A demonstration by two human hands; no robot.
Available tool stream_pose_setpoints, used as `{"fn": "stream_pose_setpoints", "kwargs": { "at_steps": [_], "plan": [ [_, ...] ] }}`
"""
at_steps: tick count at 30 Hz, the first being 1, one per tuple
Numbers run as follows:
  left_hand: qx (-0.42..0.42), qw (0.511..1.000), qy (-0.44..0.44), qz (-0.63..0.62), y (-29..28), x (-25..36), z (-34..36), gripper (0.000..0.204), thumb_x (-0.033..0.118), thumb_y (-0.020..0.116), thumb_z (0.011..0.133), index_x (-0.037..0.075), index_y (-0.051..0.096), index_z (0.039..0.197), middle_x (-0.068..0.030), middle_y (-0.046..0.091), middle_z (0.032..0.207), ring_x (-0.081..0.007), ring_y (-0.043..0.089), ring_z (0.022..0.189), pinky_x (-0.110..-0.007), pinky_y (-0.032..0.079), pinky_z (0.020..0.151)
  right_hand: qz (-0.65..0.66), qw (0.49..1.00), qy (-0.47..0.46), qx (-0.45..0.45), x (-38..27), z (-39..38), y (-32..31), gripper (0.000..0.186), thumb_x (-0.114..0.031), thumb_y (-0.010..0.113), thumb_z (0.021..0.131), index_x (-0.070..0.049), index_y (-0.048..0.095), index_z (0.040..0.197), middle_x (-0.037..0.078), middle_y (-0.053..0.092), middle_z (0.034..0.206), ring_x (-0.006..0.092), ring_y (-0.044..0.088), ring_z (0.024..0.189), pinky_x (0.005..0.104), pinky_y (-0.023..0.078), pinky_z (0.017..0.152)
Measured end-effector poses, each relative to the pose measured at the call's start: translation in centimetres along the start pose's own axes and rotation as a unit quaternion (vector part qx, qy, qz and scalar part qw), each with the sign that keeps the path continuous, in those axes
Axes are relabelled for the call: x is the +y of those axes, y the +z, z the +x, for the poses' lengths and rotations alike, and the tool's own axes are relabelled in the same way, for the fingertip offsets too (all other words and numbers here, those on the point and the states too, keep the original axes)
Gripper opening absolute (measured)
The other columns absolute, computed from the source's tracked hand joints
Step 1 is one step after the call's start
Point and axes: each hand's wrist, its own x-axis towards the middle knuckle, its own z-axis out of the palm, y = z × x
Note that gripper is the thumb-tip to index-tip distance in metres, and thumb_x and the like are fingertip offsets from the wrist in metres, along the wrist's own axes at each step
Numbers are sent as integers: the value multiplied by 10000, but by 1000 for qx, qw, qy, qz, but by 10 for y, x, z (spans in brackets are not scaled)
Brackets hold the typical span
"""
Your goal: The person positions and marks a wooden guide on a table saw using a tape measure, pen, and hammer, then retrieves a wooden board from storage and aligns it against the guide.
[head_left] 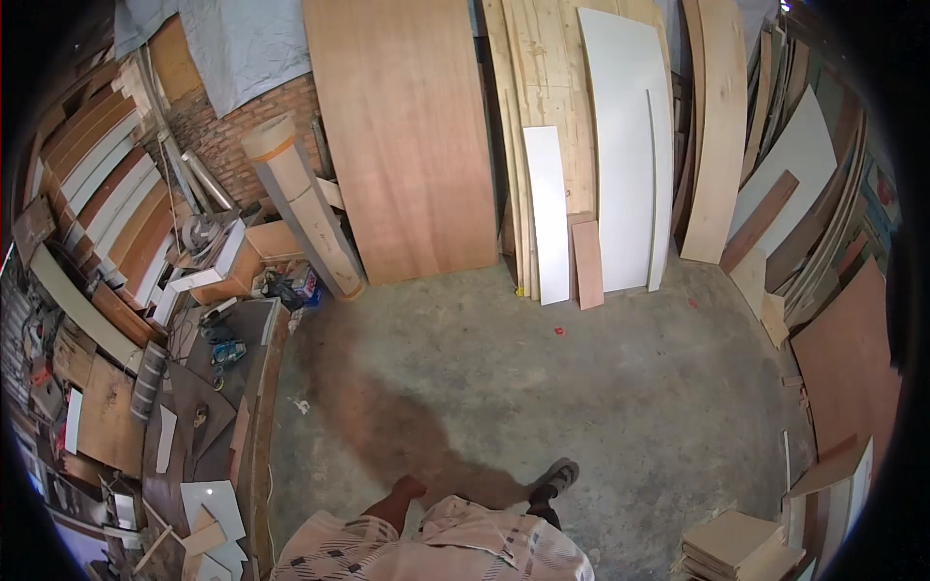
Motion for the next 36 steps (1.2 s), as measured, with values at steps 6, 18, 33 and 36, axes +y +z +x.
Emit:
{"fn": "stream_pose_setpoints", "kwargs": {
  "at_steps": [6,18,33,36],
  "plan": [
    [-91,996,18,13,10,103,-1,519,434,635,791,96,659,1184,-170,682,1051,-289,669,842,-393,532,754,-33,999,-14,-3,44,97,-48,310,-375,713,709,-164,720,936,119,690,1004,293,651,966,459,509,815],
    [31,955,263,-135,-38,501,100,468,464,547,854,37,701,966,-208,691,921,-328,685,824,-447,504,769,447,882,-63,135,91,430,-277,229,-166,629,826,19,642,962,138,664,795,271,685,652,353,547,524],
    [-20,990,95,-104,-109,568,221,562,478,681,762,-53,691,946,-179,697,835,-307,686,698,-427,548,633,-57,994,-81,-40,89,511,-351,282,-395,708,679,-168,716,847,79,710,894,298,682,850,440,541,698],
    [-3,996,55,-75,-148,633,242,519,442,673,772,-58,693,910,-188,697,836,-303,688,694,-420,550,634,-32,997,-61,-29,85,548,-395,271,-387,706,683,-168,717,841,78,711,883,294,685,841,440,542,693]
  ]
}}
